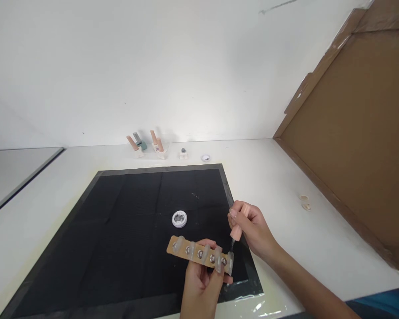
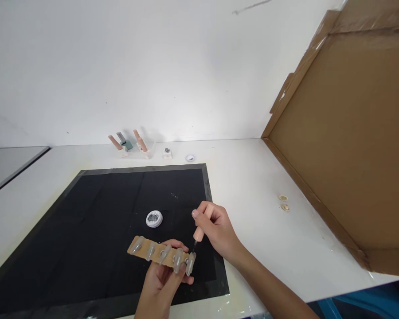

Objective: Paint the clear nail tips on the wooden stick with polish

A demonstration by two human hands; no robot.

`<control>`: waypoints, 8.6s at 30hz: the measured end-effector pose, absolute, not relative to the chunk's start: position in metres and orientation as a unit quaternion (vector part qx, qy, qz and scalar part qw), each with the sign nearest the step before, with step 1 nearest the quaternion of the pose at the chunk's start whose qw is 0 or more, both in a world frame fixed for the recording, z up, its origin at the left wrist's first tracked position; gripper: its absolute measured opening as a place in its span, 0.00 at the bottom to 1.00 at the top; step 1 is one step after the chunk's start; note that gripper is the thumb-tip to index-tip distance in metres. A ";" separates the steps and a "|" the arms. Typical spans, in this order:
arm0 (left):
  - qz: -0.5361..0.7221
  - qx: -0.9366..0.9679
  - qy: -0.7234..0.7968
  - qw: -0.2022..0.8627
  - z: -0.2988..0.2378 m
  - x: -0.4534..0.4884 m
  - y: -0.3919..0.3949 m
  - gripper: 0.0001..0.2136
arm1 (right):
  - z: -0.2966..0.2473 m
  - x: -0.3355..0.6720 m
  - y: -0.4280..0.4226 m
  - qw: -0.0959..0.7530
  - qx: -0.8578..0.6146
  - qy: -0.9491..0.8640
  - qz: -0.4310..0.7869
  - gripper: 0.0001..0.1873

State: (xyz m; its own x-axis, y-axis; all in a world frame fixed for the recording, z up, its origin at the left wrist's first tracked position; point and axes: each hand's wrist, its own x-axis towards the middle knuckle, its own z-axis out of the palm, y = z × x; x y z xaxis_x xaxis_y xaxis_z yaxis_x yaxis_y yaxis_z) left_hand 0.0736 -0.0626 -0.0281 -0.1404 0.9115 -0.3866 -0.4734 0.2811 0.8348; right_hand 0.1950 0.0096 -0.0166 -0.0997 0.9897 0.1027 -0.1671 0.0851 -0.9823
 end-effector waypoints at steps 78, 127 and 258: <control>0.586 0.090 0.503 0.628 -0.032 0.067 -0.061 0.25 | -0.005 0.193 0.012 0.492 -0.316 -0.394 0.709 0.11; 0.616 0.101 0.485 0.612 -0.028 0.068 -0.058 0.21 | -0.008 0.197 0.013 0.503 -0.244 -0.398 0.727 0.07; 0.580 0.093 0.537 0.605 -0.024 0.069 -0.064 0.23 | -0.013 0.210 0.017 0.449 -0.252 -0.597 0.615 0.06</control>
